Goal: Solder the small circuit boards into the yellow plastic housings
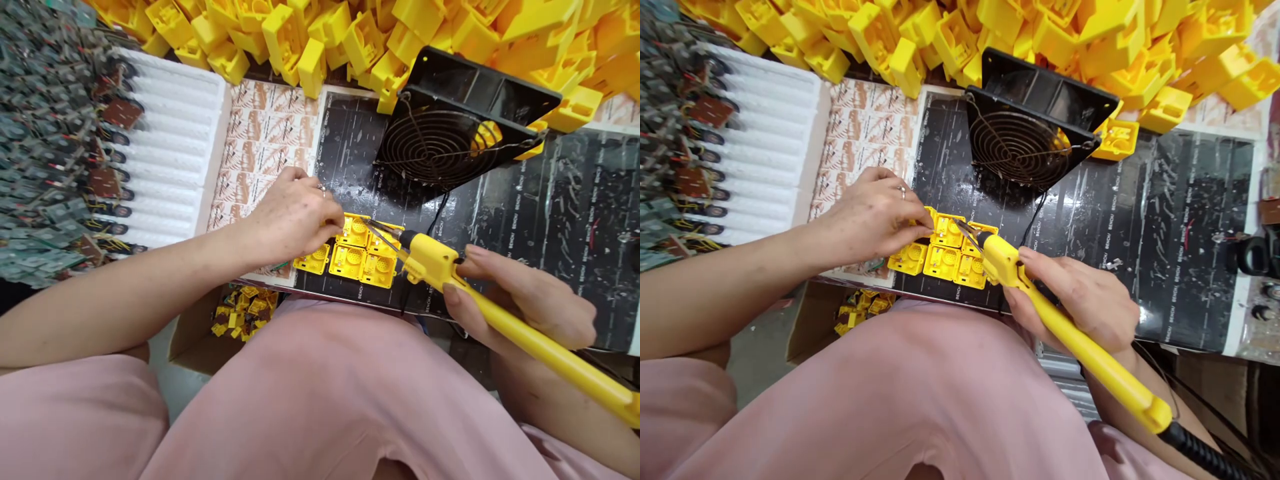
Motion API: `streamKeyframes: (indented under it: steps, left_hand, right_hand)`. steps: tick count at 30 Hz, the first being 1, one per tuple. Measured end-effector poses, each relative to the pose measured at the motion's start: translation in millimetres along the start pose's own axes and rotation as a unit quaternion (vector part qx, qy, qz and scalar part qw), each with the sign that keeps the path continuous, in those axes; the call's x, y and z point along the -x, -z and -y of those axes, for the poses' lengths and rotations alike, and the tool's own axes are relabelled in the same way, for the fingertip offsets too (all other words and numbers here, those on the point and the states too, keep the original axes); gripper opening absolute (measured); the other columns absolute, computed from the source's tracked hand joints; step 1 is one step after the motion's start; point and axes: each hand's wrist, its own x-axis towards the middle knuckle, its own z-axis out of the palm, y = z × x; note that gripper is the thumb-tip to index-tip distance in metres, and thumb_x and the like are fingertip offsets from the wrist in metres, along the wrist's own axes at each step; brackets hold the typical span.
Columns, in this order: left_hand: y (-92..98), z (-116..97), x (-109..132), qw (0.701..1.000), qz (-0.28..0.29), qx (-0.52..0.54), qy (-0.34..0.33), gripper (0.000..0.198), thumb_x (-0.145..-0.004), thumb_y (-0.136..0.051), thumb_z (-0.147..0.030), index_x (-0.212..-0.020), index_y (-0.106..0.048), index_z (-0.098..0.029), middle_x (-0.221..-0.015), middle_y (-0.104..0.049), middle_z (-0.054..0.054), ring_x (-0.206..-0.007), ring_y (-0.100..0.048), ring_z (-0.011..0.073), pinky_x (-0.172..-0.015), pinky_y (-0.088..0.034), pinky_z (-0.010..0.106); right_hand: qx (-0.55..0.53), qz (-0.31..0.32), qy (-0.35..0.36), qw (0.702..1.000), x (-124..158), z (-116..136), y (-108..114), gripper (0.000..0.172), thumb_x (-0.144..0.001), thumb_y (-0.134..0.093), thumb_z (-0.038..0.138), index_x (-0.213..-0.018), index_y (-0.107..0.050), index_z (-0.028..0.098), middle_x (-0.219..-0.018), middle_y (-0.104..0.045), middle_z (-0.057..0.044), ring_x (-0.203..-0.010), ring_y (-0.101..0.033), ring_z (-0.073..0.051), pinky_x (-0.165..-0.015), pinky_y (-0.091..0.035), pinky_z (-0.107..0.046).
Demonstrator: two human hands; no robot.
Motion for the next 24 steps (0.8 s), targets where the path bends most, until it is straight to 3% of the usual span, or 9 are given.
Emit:
streamKeyframes:
  steps: [3, 5, 10, 14, 19, 24]
  left_hand:
    - [-5.0, 4.0, -0.8, 0.999, -0.023, 0.016, 0.028, 0.026, -0.095, -0.054, -0.027, -0.091, -0.079, -0.027, -0.076, -0.076, 0.000, -0.085, -0.067, 0.0220, -0.103, -0.044, 0.046]
    - [-7.9, 3.4, -2.1, 0.999, -0.037, 0.005, 0.023, 0.028, -0.096, -0.052, -0.026, -0.086, -0.078, -0.025, -0.075, -0.076, 0.001, -0.084, -0.067, 0.0225, -0.101, -0.045, 0.047]
    - [-11.3, -1.0, -3.6, 0.998, -0.061, -0.025, 0.012, 0.030, -0.097, -0.050, -0.026, -0.082, -0.076, -0.023, -0.077, -0.077, 0.004, -0.081, -0.067, 0.0231, -0.096, -0.047, 0.049]
    - [-11.5, -1.4, -4.8, 0.997, -0.072, -0.009, 0.008, 0.025, -0.095, -0.053, -0.025, -0.085, -0.075, -0.024, -0.075, -0.075, 0.001, -0.080, -0.067, 0.0215, -0.098, -0.048, 0.049]
    - [-7.3, -4.4, -10.1, 0.999, -0.033, -0.001, 0.028, 0.024, -0.091, -0.055, -0.024, -0.078, -0.074, -0.022, -0.074, -0.072, 0.004, -0.088, -0.069, 0.0265, -0.099, -0.049, 0.054]
    - [-2.7, -6.0, -17.8, 1.000, -0.016, -0.017, 0.016, 0.020, -0.085, -0.057, -0.021, -0.071, -0.071, -0.021, -0.074, -0.072, 0.005, -0.092, -0.068, 0.0275, -0.098, -0.050, 0.050]
  right_hand:
    - [-0.034, -0.008, 0.078, 0.996, -1.6, 1.4, -5.4, 0.026, -0.096, -0.076, 0.024, -0.122, -0.072, 0.026, -0.093, -0.081, -0.001, -0.073, -0.077, -0.016, -0.062, -0.064, -0.023]
    - [-0.074, -0.014, 0.109, 0.991, -3.4, 1.4, -9.6, 0.022, -0.094, -0.077, 0.020, -0.115, -0.070, 0.024, -0.084, -0.078, 0.001, -0.067, -0.076, -0.015, -0.055, -0.061, -0.022]
    - [-0.049, -0.002, 0.079, 0.996, -6.1, 6.7, -12.7, 0.020, -0.086, -0.083, 0.015, -0.093, -0.067, 0.024, -0.078, -0.076, 0.002, -0.062, -0.074, -0.016, -0.047, -0.057, -0.023]
    - [-0.050, 0.009, 0.083, 0.995, -7.9, 10.3, -11.7, 0.017, -0.088, -0.082, 0.017, -0.091, -0.067, 0.025, -0.077, -0.077, 0.003, -0.061, -0.073, -0.015, -0.046, -0.057, -0.022]
    - [-0.045, 0.009, 0.094, 0.995, -12.6, 8.8, -15.7, 0.015, -0.091, -0.080, 0.017, -0.089, -0.066, 0.023, -0.075, -0.075, 0.003, -0.062, -0.074, -0.014, -0.050, -0.058, -0.021]
    - [-0.055, 0.031, 0.133, 0.989, -12.9, 8.2, -19.8, 0.017, -0.089, -0.081, 0.016, -0.091, -0.065, 0.021, -0.077, -0.076, 0.002, -0.064, -0.074, -0.013, -0.056, -0.061, -0.021]
